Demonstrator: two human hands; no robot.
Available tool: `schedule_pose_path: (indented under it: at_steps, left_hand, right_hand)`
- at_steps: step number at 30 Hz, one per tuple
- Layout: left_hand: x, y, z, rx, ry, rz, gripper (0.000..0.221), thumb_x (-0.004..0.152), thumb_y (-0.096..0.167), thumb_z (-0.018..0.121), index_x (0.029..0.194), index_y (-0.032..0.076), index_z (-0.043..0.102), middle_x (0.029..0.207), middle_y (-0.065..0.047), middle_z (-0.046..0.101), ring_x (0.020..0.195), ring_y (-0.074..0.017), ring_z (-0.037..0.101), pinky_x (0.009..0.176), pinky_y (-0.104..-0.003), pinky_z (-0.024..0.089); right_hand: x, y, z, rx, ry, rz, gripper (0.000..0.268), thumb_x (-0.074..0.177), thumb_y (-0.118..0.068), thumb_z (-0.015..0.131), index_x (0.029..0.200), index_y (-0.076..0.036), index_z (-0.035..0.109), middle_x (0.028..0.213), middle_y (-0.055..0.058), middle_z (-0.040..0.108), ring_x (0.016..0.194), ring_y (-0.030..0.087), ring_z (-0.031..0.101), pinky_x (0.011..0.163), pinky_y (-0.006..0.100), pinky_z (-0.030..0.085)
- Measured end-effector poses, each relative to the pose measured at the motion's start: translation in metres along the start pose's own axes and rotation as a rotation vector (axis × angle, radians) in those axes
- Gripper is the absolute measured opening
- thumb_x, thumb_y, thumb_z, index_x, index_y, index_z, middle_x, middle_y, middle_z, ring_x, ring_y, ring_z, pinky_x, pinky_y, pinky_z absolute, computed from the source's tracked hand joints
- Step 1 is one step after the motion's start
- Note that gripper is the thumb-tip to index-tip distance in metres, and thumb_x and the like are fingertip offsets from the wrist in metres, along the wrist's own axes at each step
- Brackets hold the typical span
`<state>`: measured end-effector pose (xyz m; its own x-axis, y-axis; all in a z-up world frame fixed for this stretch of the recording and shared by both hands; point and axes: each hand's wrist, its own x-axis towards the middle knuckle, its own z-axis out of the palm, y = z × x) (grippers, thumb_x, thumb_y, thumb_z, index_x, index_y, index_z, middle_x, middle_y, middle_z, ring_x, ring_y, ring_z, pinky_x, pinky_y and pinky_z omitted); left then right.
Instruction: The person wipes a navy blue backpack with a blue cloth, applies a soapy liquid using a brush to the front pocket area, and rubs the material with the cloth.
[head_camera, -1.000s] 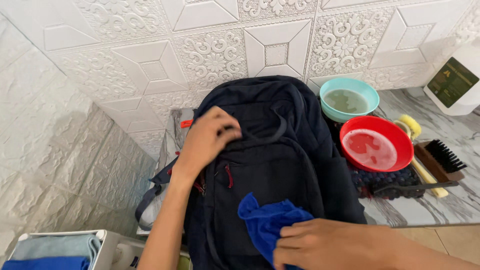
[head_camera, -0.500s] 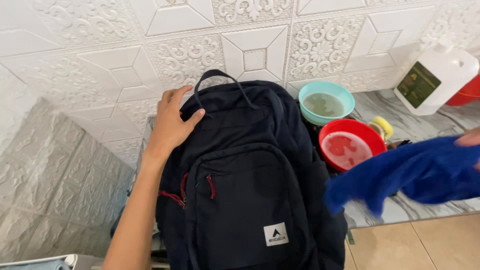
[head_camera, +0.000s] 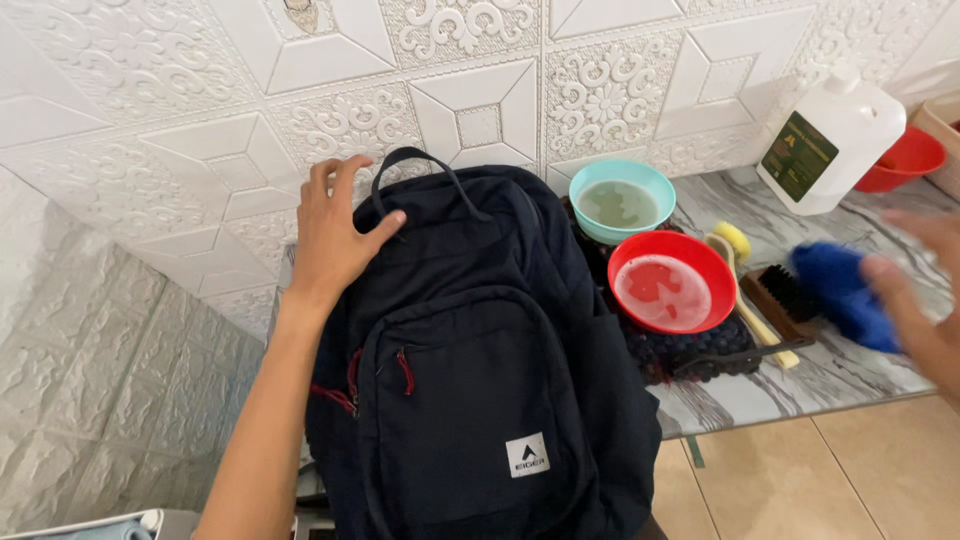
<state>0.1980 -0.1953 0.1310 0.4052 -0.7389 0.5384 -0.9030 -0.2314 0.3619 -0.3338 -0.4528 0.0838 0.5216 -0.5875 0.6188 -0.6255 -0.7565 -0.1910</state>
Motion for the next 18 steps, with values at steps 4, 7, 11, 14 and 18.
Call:
schedule_pose_path:
  at_steps: [4, 7, 11, 14, 18]
  left_hand:
    - [-0.010, 0.030, -0.022, -0.049, -0.060, 0.106, 0.038, 0.096, 0.030, 0.069, 0.131, 0.018, 0.061, 0.124, -0.007, 0.056, 0.116, -0.0328, 0.051, 0.106, -0.048, 0.037]
    - [-0.031, 0.057, -0.044, -0.134, -0.212, 0.083, 0.035, 0.100, 0.035, 0.063, 0.131, 0.019, 0.065, 0.130, -0.003, 0.053, 0.122, -0.0284, 0.050, 0.109, -0.047, 0.035]
    - [-0.077, 0.094, -0.065, -0.308, -0.135, 0.094, 0.028, 0.100, 0.024, 0.064, 0.125, 0.012, 0.068, 0.124, -0.006, 0.059, 0.123, -0.0225, 0.058, 0.112, -0.038, 0.040]
    - [-0.117, 0.110, -0.068, -0.336, -0.177, 0.090, 0.032, 0.098, 0.026, 0.066, 0.128, 0.015, 0.068, 0.133, -0.007, 0.057, 0.130, -0.0224, 0.054, 0.114, -0.038, 0.038]
    - [-0.170, 0.110, -0.072, -0.254, -0.310, -0.068, 0.044, 0.096, 0.040, 0.062, 0.138, 0.024, 0.065, 0.154, -0.006, 0.045, 0.144, -0.0294, 0.041, 0.112, -0.053, 0.031]
  right_hand:
    - [-0.038, -0.134, -0.032, 0.266, -0.243, 0.262, 0.029, 0.091, -0.019, 0.070, 0.121, -0.018, 0.070, 0.120, -0.004, 0.074, 0.087, 0.012, 0.069, 0.091, 0.031, 0.049]
    - [-0.085, -0.179, -0.011, 0.563, -0.460, 0.058, 0.043, 0.077, -0.031, 0.081, 0.120, -0.026, 0.082, 0.119, -0.010, 0.075, 0.117, 0.007, 0.072, 0.107, 0.031, 0.051]
    - [-0.129, -0.202, 0.024, 0.470, -0.299, -0.459, 0.068, 0.082, -0.055, 0.084, 0.141, -0.030, 0.061, 0.134, 0.003, 0.061, 0.114, 0.019, 0.065, 0.095, 0.037, 0.048]
    - [-0.138, -0.205, 0.040, 0.508, -0.264, -0.398, 0.061, 0.082, -0.051, 0.084, 0.136, -0.030, 0.064, 0.128, 0.003, 0.063, 0.113, 0.019, 0.065, 0.093, 0.038, 0.045]
    - [-0.169, -0.205, 0.063, 0.630, -0.149, -0.241, 0.052, 0.075, -0.032, 0.090, 0.123, -0.024, 0.071, 0.127, 0.005, 0.064, 0.115, 0.023, 0.063, 0.104, 0.038, 0.043]
